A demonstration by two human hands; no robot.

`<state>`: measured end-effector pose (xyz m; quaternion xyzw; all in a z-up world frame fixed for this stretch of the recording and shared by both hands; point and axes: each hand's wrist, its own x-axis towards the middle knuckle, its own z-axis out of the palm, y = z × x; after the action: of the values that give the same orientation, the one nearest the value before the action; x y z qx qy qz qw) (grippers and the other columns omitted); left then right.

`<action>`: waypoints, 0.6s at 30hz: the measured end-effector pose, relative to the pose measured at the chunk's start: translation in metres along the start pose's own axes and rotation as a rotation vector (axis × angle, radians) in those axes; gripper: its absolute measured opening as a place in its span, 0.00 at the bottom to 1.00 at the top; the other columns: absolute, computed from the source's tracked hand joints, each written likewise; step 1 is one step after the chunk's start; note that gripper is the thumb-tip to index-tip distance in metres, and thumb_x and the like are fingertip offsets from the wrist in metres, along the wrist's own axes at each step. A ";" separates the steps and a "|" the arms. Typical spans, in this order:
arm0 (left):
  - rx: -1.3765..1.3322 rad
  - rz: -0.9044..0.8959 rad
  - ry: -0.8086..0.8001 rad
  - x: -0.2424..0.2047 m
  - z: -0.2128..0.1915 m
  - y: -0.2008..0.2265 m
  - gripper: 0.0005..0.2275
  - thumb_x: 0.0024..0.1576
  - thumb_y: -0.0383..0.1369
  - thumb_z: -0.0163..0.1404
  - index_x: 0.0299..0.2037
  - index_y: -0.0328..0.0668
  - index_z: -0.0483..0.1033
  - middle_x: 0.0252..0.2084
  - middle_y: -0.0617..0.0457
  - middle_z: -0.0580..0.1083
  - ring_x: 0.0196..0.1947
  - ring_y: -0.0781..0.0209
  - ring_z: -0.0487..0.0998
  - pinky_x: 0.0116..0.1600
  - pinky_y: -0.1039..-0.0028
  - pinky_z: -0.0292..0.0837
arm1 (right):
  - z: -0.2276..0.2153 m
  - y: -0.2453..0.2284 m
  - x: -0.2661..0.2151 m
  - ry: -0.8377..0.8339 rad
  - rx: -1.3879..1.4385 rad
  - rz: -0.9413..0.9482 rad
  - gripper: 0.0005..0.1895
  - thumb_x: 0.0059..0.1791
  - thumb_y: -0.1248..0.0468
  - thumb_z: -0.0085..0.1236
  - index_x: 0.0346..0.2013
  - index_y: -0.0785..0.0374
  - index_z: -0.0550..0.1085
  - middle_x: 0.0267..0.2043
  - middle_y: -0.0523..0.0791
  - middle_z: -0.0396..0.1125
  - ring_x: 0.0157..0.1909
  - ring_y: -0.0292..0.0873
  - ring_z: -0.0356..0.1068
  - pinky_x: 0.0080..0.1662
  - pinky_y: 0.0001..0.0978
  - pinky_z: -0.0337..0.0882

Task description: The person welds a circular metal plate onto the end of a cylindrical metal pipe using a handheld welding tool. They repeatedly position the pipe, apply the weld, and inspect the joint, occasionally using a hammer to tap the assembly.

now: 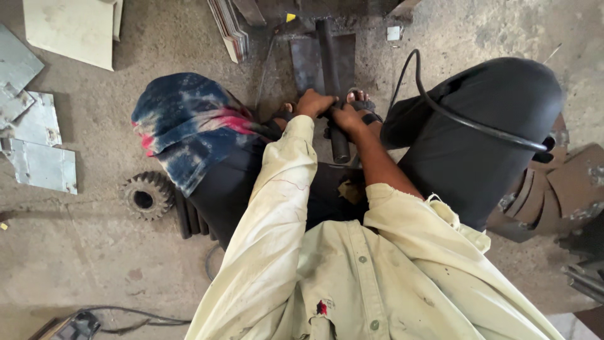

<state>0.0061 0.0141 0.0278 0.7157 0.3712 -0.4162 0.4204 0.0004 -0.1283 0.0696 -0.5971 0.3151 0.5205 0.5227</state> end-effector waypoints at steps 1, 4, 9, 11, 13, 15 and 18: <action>0.012 0.000 0.030 0.002 0.003 -0.001 0.31 0.44 0.51 0.64 0.47 0.28 0.80 0.38 0.39 0.82 0.35 0.51 0.84 0.41 0.65 0.78 | 0.001 0.000 -0.001 0.001 0.014 -0.017 0.25 0.52 0.59 0.57 0.58 0.71 0.64 0.39 0.51 0.68 0.28 0.47 0.71 0.29 0.45 0.78; 0.015 0.002 0.083 0.007 0.006 -0.005 0.32 0.42 0.52 0.66 0.49 0.31 0.78 0.39 0.40 0.80 0.37 0.49 0.83 0.43 0.64 0.77 | 0.004 -0.001 -0.001 0.013 0.026 -0.029 0.23 0.51 0.60 0.56 0.56 0.67 0.64 0.37 0.50 0.68 0.28 0.47 0.71 0.29 0.46 0.78; -0.018 -0.015 0.067 0.013 0.006 -0.012 0.33 0.43 0.53 0.65 0.48 0.29 0.77 0.35 0.42 0.82 0.33 0.52 0.84 0.39 0.66 0.79 | 0.008 -0.003 -0.007 -0.024 0.004 -0.042 0.21 0.52 0.57 0.54 0.55 0.67 0.66 0.32 0.50 0.66 0.26 0.48 0.69 0.28 0.44 0.75; -0.065 0.006 0.055 0.017 0.008 -0.018 0.34 0.44 0.52 0.66 0.48 0.24 0.76 0.33 0.42 0.82 0.30 0.53 0.85 0.36 0.67 0.80 | 0.011 -0.001 -0.002 -0.005 -0.020 -0.021 0.21 0.52 0.58 0.54 0.54 0.66 0.66 0.32 0.50 0.66 0.25 0.49 0.69 0.28 0.44 0.74; -0.053 0.028 0.039 0.019 0.008 -0.022 0.32 0.44 0.52 0.66 0.45 0.25 0.79 0.32 0.42 0.82 0.28 0.55 0.84 0.35 0.68 0.79 | 0.009 0.006 0.007 0.013 -0.027 -0.003 0.20 0.52 0.59 0.54 0.54 0.67 0.65 0.33 0.52 0.67 0.26 0.50 0.70 0.28 0.45 0.75; -0.061 0.042 0.037 0.017 0.006 -0.017 0.30 0.43 0.51 0.66 0.42 0.27 0.81 0.31 0.43 0.82 0.27 0.56 0.84 0.34 0.68 0.79 | 0.002 0.013 0.019 0.008 -0.045 -0.016 0.19 0.53 0.60 0.53 0.53 0.69 0.66 0.33 0.53 0.68 0.26 0.50 0.71 0.28 0.45 0.75; -0.067 0.033 0.071 -0.003 0.010 -0.005 0.31 0.39 0.52 0.67 0.41 0.29 0.81 0.33 0.42 0.82 0.29 0.54 0.84 0.37 0.67 0.79 | -0.008 0.020 0.031 -0.017 -0.072 -0.057 0.17 0.54 0.59 0.51 0.52 0.70 0.69 0.33 0.53 0.68 0.25 0.50 0.70 0.27 0.45 0.75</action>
<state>-0.0022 0.0062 0.0256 0.7216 0.3880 -0.3708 0.4374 -0.0080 -0.1357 0.0335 -0.6197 0.2746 0.5217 0.5181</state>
